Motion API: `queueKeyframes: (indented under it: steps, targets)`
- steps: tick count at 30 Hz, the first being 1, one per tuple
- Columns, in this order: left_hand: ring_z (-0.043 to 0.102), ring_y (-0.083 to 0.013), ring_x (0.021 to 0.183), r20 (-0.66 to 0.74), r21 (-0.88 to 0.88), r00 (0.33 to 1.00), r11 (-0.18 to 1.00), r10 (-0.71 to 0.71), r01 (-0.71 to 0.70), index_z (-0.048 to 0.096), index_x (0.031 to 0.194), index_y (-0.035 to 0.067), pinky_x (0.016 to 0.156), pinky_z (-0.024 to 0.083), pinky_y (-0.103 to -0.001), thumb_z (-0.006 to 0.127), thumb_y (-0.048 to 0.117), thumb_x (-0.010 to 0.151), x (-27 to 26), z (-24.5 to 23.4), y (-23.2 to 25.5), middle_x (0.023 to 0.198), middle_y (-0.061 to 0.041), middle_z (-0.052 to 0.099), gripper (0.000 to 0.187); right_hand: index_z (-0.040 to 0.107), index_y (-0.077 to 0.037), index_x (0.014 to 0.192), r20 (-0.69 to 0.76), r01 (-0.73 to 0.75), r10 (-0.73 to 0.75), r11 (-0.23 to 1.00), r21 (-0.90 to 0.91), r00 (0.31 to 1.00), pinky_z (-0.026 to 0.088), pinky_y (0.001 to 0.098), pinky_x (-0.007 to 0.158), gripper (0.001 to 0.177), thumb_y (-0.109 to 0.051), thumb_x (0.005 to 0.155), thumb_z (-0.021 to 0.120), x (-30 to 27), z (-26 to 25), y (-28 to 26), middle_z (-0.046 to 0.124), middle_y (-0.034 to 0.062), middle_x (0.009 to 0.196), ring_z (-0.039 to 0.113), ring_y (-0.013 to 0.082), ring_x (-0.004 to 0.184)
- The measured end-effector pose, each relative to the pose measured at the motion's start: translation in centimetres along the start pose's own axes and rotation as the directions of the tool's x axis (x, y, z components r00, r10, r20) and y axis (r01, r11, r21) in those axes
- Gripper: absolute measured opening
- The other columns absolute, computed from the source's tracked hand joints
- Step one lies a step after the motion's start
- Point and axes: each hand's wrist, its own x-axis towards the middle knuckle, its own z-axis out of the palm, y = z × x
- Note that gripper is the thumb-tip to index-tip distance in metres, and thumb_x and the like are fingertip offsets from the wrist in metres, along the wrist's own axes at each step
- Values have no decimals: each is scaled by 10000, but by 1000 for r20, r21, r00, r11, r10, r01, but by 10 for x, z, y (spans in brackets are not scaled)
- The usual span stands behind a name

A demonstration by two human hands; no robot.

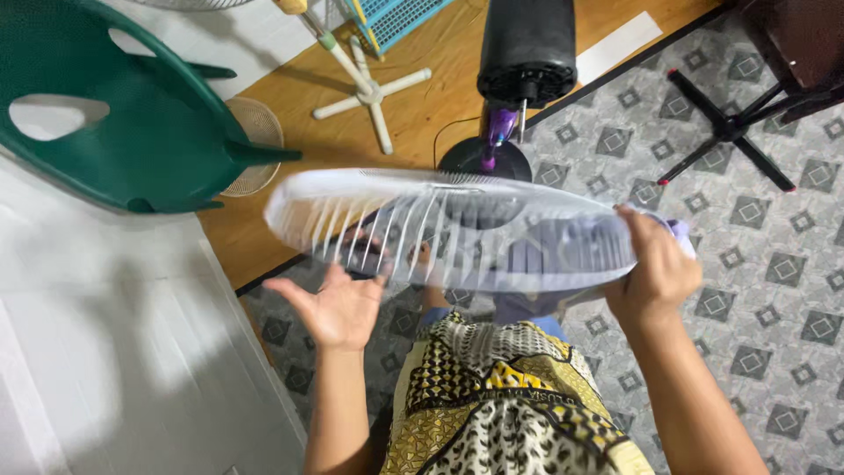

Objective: The person wipes the purple fan blades with a cloth, then cleans the white front grill of the electric fan. The person removes the grill and continues wiping it thoroughly.

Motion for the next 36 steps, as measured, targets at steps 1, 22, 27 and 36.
queueKeyframes:
  steps: [1,22,27,36]
  targets:
    - [706,-279,1014,148,13,989,1000,-22,21,553,1315,0,1012,521,-470,441,827,801,-6,0,2,1326,-183,571,980,682,13,1155,-46,98,-97,995,23,994,539,369,637,273,-68,896,710,-7,1,-3,743,167,1021,715,287,754]
    - [634,-324,1220,307,79,951,995,41,-69,138,1666,16,938,619,-498,622,-65,927,0,-27,7,1251,-201,588,887,728,-158,1316,683,-587,690,663,-464,239,548,454,815,560,-591,977,624,-78,80,78,792,190,961,723,325,885]
    - [625,-318,1223,293,100,955,991,54,-86,126,1679,40,956,612,-497,665,-94,909,7,-39,10,1242,-173,582,949,824,-34,1168,926,-737,323,574,-356,-196,613,435,854,584,-474,785,810,-136,106,122,828,177,1016,774,295,876]
    - [625,-239,1239,253,446,966,892,-51,-69,251,1661,78,981,569,-500,663,-13,926,1,-65,3,1273,-115,601,848,666,-53,1144,876,-915,433,-225,334,213,563,322,651,228,-139,936,700,-34,78,31,702,48,934,669,170,803]
